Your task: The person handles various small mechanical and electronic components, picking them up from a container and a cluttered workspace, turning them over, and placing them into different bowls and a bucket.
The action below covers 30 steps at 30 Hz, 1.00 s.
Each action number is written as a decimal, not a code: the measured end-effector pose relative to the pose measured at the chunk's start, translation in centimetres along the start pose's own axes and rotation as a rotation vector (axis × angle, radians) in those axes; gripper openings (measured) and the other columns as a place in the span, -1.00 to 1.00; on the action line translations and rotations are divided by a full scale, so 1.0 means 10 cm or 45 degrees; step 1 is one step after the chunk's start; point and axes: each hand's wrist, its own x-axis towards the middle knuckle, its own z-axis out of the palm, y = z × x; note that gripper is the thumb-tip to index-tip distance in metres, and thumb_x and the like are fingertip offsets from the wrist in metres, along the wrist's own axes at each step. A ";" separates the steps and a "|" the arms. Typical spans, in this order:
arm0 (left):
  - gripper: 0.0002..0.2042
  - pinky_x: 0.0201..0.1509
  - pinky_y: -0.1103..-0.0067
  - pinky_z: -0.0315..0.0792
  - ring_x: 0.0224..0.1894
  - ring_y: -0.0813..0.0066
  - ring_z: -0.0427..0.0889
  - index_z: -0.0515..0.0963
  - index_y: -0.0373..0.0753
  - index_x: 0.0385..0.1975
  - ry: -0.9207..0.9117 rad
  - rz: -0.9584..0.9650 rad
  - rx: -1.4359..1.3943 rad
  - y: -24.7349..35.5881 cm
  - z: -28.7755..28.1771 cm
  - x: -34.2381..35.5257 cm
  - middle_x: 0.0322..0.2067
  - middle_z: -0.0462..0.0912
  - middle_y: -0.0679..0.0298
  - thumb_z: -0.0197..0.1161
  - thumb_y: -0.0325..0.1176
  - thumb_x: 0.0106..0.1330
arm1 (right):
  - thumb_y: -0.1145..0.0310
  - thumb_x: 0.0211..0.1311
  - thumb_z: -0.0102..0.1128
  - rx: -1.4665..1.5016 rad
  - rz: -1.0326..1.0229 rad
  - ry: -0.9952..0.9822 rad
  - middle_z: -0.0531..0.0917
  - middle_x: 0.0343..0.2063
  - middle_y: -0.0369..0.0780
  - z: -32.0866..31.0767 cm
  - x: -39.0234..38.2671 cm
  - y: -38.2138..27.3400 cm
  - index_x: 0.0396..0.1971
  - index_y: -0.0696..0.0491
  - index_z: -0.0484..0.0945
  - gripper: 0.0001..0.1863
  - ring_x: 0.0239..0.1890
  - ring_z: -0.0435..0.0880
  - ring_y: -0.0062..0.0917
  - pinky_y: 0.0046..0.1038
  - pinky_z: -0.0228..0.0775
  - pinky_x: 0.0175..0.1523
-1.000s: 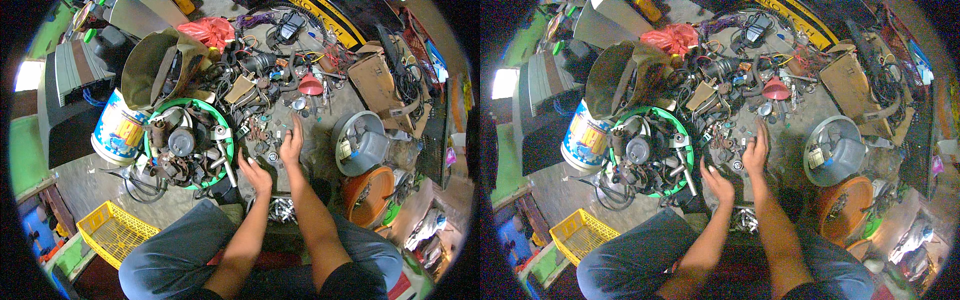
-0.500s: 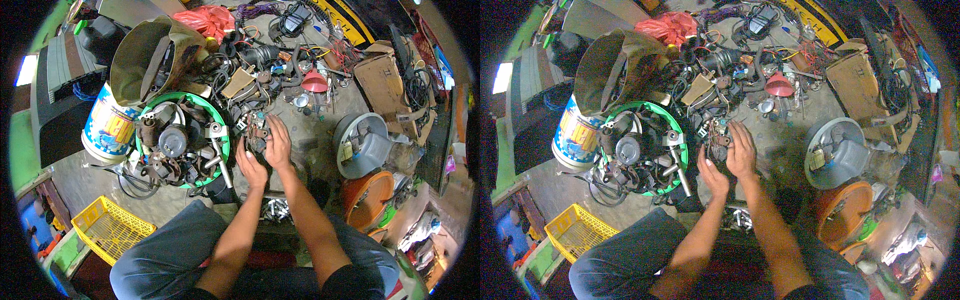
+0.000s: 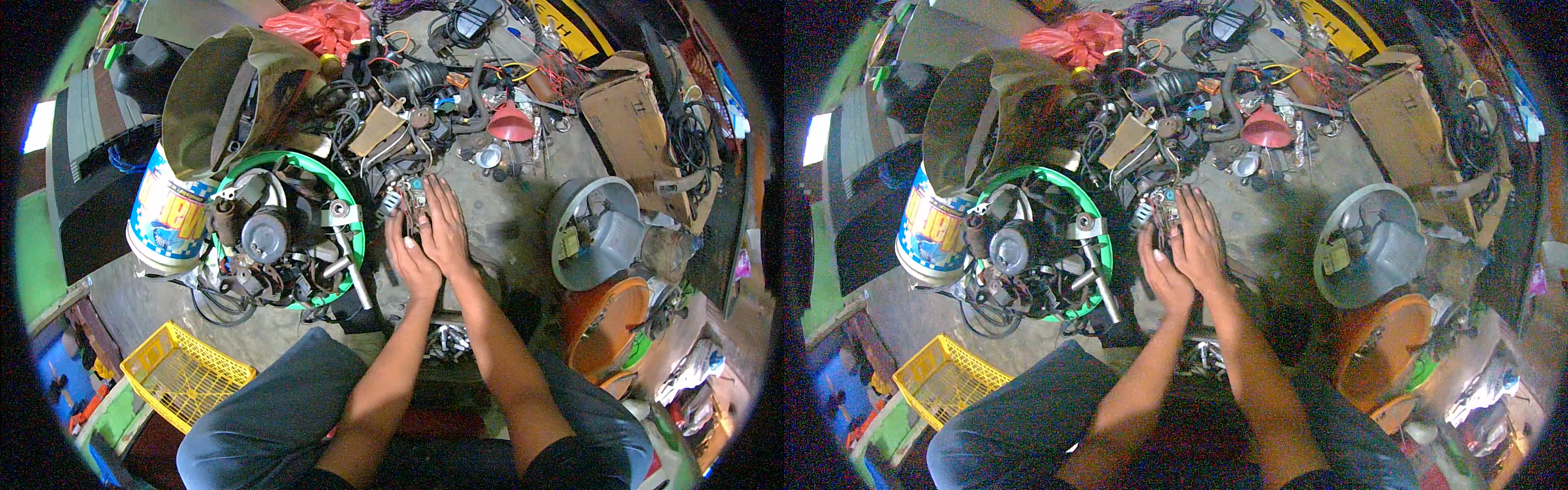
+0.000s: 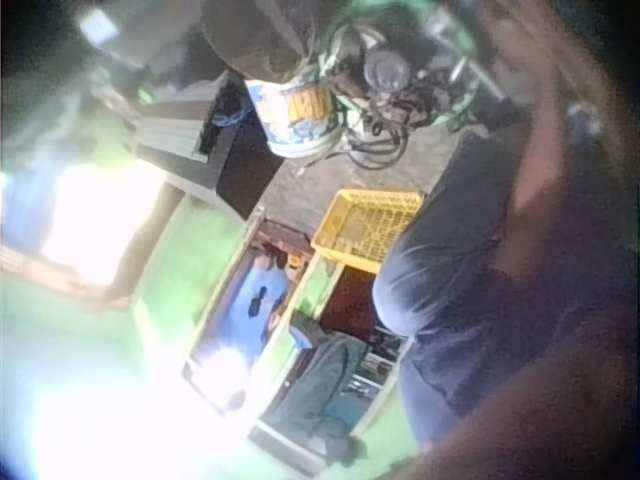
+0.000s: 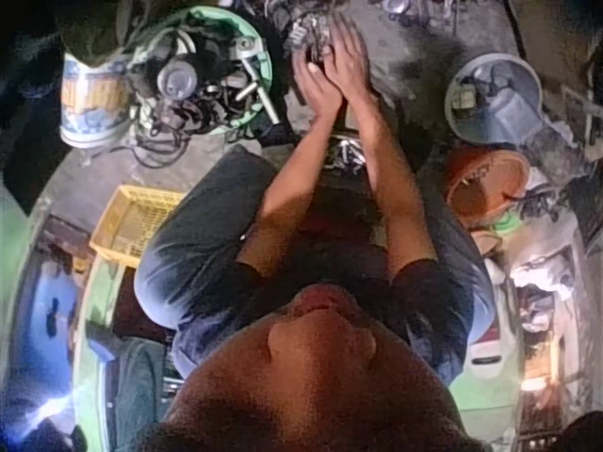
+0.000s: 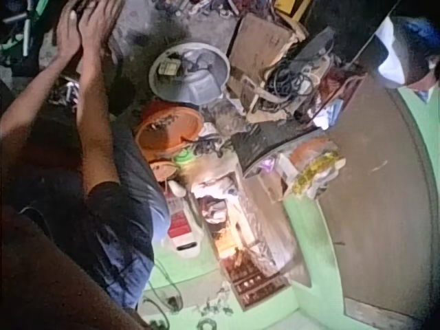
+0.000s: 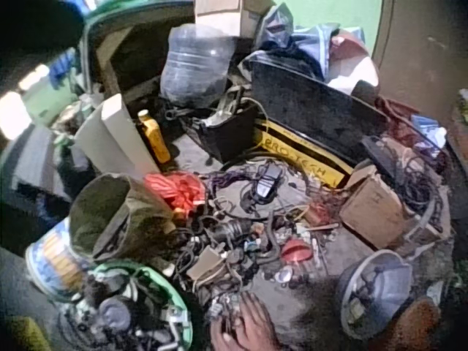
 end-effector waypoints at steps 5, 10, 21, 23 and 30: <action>-0.49 0.44 0.17 0.11 0.34 -0.15 0.31 0.34 -0.44 0.26 -0.080 -0.071 -0.037 -0.05 -0.04 0.02 0.27 0.39 -0.15 -0.28 -0.19 0.54 | 0.38 0.36 -0.09 0.041 0.003 0.013 0.41 0.25 0.01 -0.06 -0.02 -0.04 0.19 0.16 0.43 -0.57 0.33 0.32 -0.04 -0.10 0.08 0.44; -0.46 0.46 0.19 0.08 0.35 -0.12 0.33 0.33 -0.45 0.28 -0.217 0.065 -0.124 -0.04 -0.08 0.09 0.28 0.39 -0.14 -0.32 -0.16 0.54 | 0.41 0.34 -0.04 0.221 0.011 0.040 0.51 0.17 -0.02 -0.07 -0.11 -0.05 0.13 0.16 0.48 -0.61 0.27 0.40 -0.04 -0.14 0.20 0.38; -0.48 0.45 0.33 0.12 0.36 0.07 0.35 0.38 -0.44 0.27 -0.242 -0.118 -0.422 0.00 -0.12 0.15 0.27 0.44 -0.06 -0.28 -0.17 0.56 | 0.24 0.51 -0.06 1.178 0.754 0.173 0.60 0.10 -0.14 0.16 -0.39 -0.25 0.11 0.19 0.53 -0.61 0.14 0.55 -0.38 -0.40 0.28 0.29; -0.49 0.45 0.35 0.12 0.36 0.14 0.36 0.37 -0.43 0.28 -0.268 -0.266 -0.561 0.06 -0.12 0.17 0.28 0.44 -0.03 -0.22 -0.17 0.56 | 0.18 0.51 -0.03 1.433 0.926 0.310 0.59 0.12 -0.20 0.20 -0.38 -0.27 0.14 0.17 0.53 -0.57 0.14 0.53 -0.47 -0.44 0.24 0.31; -0.52 0.32 0.43 0.26 0.21 0.28 0.47 0.40 -0.40 0.26 -0.302 -0.624 -0.895 0.29 -0.14 0.21 0.19 0.51 0.06 -0.14 -0.15 0.56 | 0.05 0.49 -0.01 1.854 1.241 0.422 0.60 0.11 -0.21 -0.08 -0.35 -0.39 0.17 0.12 0.51 -0.51 0.15 0.53 -0.43 -0.34 0.29 0.30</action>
